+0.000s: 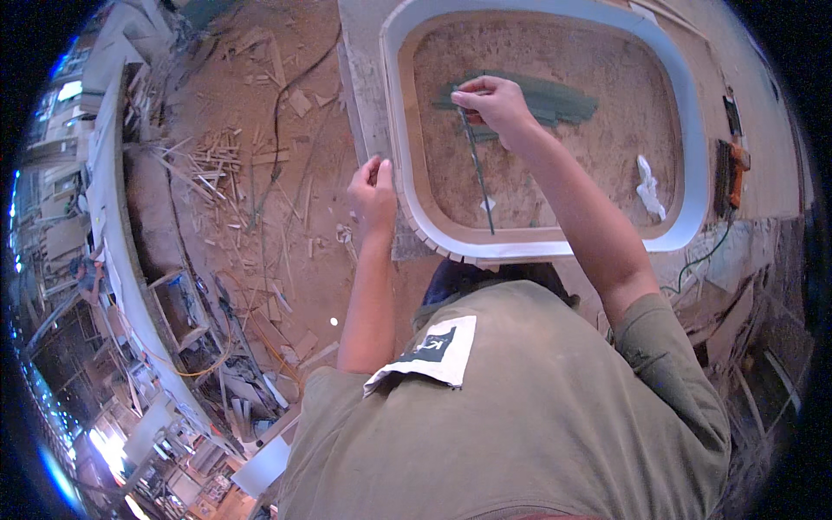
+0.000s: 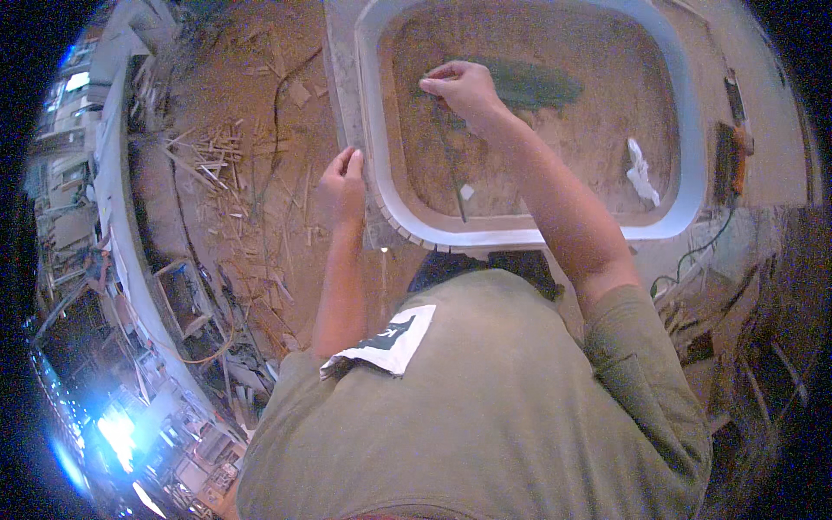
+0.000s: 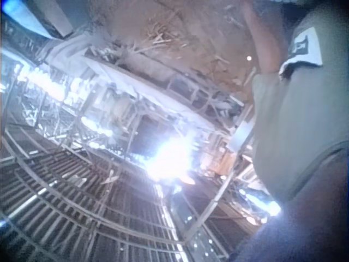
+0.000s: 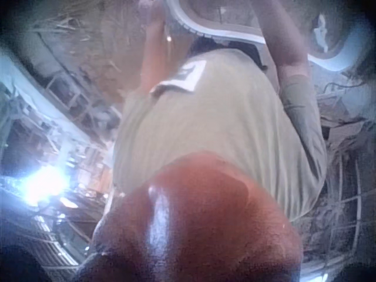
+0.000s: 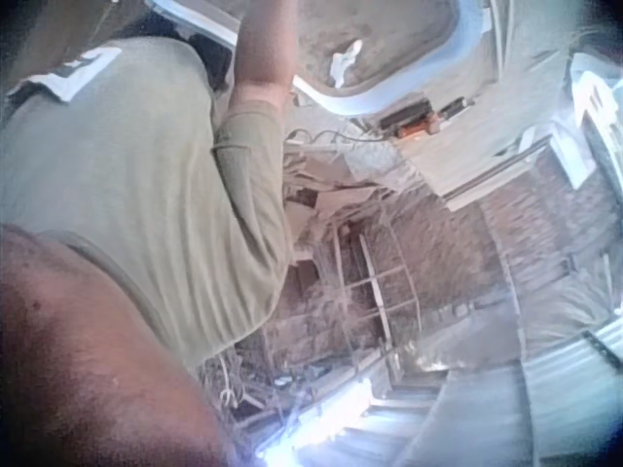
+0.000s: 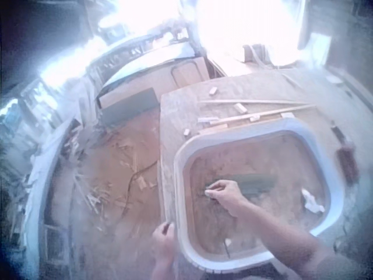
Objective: The person applies adhesive to green trim strips and uses a nail gun to fasten them along the curved edge of a white bathtub frame. They repeatedly pick up strips, apply glue, position them, and nail them in place.
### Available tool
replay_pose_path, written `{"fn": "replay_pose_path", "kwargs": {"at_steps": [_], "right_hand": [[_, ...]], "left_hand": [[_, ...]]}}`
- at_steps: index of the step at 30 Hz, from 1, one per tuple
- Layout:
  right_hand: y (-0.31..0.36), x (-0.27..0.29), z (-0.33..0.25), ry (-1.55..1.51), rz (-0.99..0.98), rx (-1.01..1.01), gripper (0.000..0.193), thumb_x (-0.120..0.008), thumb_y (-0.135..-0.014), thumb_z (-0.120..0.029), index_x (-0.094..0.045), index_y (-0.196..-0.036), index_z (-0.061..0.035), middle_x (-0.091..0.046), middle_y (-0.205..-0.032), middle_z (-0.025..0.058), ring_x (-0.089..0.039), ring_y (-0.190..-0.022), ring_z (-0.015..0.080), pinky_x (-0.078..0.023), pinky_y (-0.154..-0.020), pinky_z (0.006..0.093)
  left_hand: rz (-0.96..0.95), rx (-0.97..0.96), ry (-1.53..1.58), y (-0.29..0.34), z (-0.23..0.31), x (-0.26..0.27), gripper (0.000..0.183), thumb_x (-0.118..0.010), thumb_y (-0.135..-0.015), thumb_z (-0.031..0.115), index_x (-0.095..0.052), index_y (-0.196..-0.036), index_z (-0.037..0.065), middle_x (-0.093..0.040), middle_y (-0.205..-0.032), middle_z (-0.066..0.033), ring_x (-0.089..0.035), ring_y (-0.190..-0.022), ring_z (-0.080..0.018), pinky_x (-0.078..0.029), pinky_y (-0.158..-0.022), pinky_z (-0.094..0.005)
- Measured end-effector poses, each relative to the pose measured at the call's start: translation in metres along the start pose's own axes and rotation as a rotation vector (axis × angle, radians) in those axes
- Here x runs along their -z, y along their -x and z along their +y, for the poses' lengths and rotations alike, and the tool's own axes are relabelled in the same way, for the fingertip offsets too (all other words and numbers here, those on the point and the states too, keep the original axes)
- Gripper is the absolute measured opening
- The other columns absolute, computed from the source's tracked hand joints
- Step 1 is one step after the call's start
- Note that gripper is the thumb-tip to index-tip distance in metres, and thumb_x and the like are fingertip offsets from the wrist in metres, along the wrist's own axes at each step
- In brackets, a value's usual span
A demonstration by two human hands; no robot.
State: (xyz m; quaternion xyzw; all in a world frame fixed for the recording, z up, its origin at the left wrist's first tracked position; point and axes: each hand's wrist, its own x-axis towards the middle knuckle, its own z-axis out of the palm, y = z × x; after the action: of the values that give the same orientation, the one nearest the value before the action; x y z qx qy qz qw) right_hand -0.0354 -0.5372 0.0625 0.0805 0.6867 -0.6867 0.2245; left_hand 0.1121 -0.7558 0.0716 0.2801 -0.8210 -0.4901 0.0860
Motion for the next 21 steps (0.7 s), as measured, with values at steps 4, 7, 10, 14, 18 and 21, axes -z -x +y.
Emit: {"fn": "replay_pose_path", "kwargs": {"at_steps": [4,7,10,14,18,21], "right_hand": [[-0.005,-0.03,0.027,0.096,-0.025,-0.003,0.027,-0.085,-0.084,-0.022,-0.076,-0.099,-0.0022,-0.072,-0.084,0.0044,-0.065,-0.072,0.0112,-0.052,-0.061,0.027],[-0.005,-0.047,0.043,0.187,-0.054,0.006,0.029,-0.088,-0.08,-0.025,-0.078,-0.096,-0.0023,-0.074,-0.083,0.0051,-0.065,-0.07,0.0116,-0.052,-0.061,0.0283],[-0.003,-0.055,0.052,0.221,-0.066,-0.006,0.031,-0.089,-0.078,-0.026,-0.078,-0.095,-0.0023,-0.075,-0.085,0.0068,-0.066,-0.07,0.013,-0.054,-0.064,0.0295],[-0.002,-0.065,0.051,0.248,-0.089,-0.046,0.031,-0.089,-0.078,-0.025,-0.078,-0.096,-0.0019,-0.076,-0.086,0.0086,-0.07,-0.075,0.0152,-0.057,-0.069,0.0316],[-0.001,-0.069,0.051,0.163,-0.136,-0.05,0.03,-0.088,-0.079,-0.023,-0.077,-0.096,-0.0007,-0.076,-0.089,0.0097,-0.071,-0.08,0.017,-0.057,-0.073,0.0325],[-0.007,-0.068,0.054,0.148,-0.17,-0.049,0.029,-0.086,-0.082,-0.021,-0.076,-0.098,0.0,-0.074,-0.091,0.0092,-0.069,-0.081,0.0163,-0.057,-0.072,0.0316]], "left_hand": [[-0.194,0.026,0.093,-0.002,-0.001,-0.006,0.052,-0.075,-0.091,0.028,-0.065,-0.124,-0.011,-0.072,-0.111,-0.019,-0.07,-0.099,-0.0236,-0.054,-0.09,-0.0337],[-0.251,-0.024,0.15,-0.005,-0.028,-0.014,0.058,-0.077,-0.088,0.032,-0.064,-0.126,-0.01,-0.069,-0.117,-0.0206,-0.068,-0.103,-0.0256,-0.053,-0.092,-0.0353],[-0.305,-0.052,0.234,-0.004,-0.032,-0.018,0.059,-0.078,-0.086,0.034,-0.065,-0.127,-0.007,-0.067,-0.119,-0.0211,-0.067,-0.103,-0.0277,-0.052,-0.093,-0.0374],[-0.35,-0.052,0.195,-0.003,-0.028,-0.016,0.054,-0.079,-0.084,0.032,-0.067,-0.125,-0.002,-0.067,-0.112,-0.0191,-0.066,-0.102,-0.0281,-0.051,-0.093,-0.0387],[-0.362,-0.019,0.111,-0.002,-0.017,-0.015,0.055,-0.081,-0.082,0.033,-0.067,-0.123,-0.001,-0.067,-0.112,-0.0207,-0.065,-0.105,-0.032,-0.05,-0.094,-0.0403],[-0.335,-0.05,0.033,-0.001,-0.026,-0.021,0.057,-0.083,-0.08,0.033,-0.067,-0.123,-0.001,-0.066,-0.113,-0.0223,-0.065,-0.107,-0.0353,-0.05,-0.095,-0.042]]}}
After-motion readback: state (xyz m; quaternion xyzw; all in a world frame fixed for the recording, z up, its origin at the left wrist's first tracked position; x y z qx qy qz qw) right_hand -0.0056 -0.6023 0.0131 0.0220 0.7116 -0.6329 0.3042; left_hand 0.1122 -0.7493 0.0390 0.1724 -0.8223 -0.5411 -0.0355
